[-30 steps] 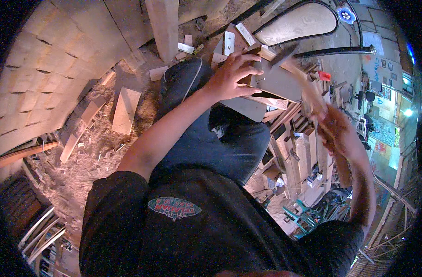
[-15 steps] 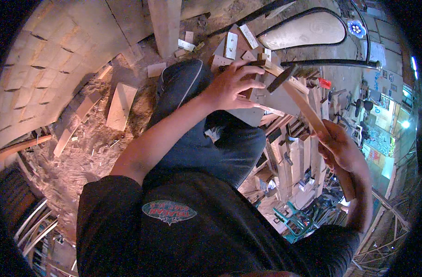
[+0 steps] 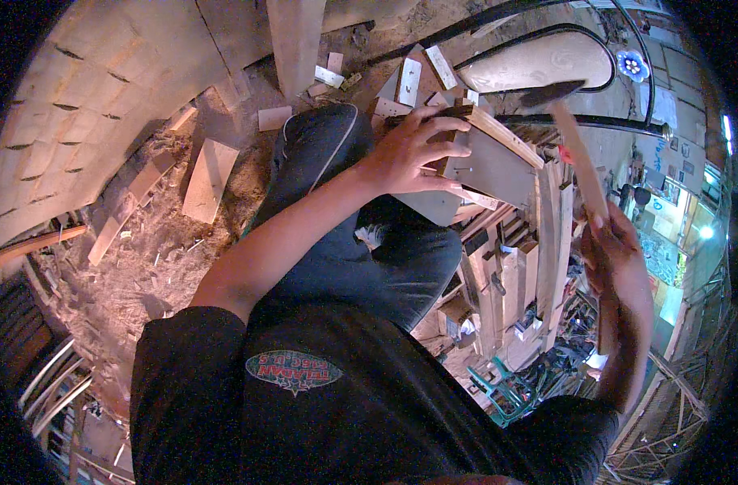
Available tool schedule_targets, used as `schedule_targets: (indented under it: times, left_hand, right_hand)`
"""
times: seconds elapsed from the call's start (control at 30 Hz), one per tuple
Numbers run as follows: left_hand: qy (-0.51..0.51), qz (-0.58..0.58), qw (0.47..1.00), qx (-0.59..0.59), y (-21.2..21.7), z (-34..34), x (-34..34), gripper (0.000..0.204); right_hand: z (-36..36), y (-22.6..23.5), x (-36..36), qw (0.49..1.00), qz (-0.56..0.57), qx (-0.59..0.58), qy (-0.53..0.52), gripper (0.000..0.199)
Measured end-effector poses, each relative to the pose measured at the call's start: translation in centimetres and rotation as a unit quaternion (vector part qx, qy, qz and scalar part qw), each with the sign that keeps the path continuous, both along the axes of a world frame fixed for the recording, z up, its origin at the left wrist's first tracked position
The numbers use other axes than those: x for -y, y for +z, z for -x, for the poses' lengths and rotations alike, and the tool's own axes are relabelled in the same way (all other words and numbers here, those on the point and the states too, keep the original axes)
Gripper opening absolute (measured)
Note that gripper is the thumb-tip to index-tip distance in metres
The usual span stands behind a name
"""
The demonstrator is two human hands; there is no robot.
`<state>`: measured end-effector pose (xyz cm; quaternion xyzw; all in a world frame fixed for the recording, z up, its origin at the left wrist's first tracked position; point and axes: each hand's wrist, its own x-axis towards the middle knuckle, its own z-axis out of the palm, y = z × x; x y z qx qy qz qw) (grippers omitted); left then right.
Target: The person assembles a small wooden box by aligning wooden panels and hammering small nails into the edges.
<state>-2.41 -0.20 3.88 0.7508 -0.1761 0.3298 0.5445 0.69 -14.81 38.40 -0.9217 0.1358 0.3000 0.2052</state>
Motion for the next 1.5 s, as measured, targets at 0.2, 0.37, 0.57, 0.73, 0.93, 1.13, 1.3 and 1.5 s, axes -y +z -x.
schedule_targets:
  times: [0.2, 0.37, 0.57, 0.73, 0.93, 1.13, 1.3, 1.5]
  left_hand:
    - [-0.018, 0.005, 1.000, 0.004, -0.3, 0.6, 0.3, 0.066]
    - [-0.003, -0.009, 1.000, -0.006, -0.2, 0.3, 0.1, 0.065]
    - [-0.015, 0.004, 1.000, 0.011, -0.6, 0.5, 0.4, 0.068]
    - [0.017, -0.024, 1.000, -0.001, 0.0, 0.5, -0.1, 0.068]
    - [-0.008, 0.002, 1.000, 0.008, -0.3, 0.4, 0.5, 0.068]
    - [-0.012, -0.006, 1.000, -0.012, -0.1, 0.4, 0.4, 0.068]
    - [-0.005, -0.012, 1.000, -0.009, 0.2, 0.4, 0.0, 0.065]
    - [0.003, -0.005, 1.000, 0.002, 0.1, 0.5, 0.3, 0.065]
  right_hand:
    - [1.9, -1.0, 0.0, 0.994, 0.084, -0.064, -0.011, 0.033]
    - [-0.1, -1.0, 1.5, 0.998, -0.047, -0.013, -0.026, 0.026]
    - [0.1, -1.5, 3.9, 0.986, 0.016, -0.156, 0.049, 0.027]
    - [0.5, -2.3, 2.8, 0.999, -0.011, 0.000, -0.039, 0.031]
    - [1.7, -2.1, 4.1, 0.997, 0.069, -0.020, -0.022, 0.023]
    - [2.2, -2.4, 3.4, 0.996, -0.019, -0.086, 0.014, 0.020]
    - [3.0, -3.1, 5.2, 0.997, -0.059, -0.038, -0.027, 0.033]
    - [7.2, -9.6, 12.1, 0.951, -0.282, 0.098, 0.086, 0.049]
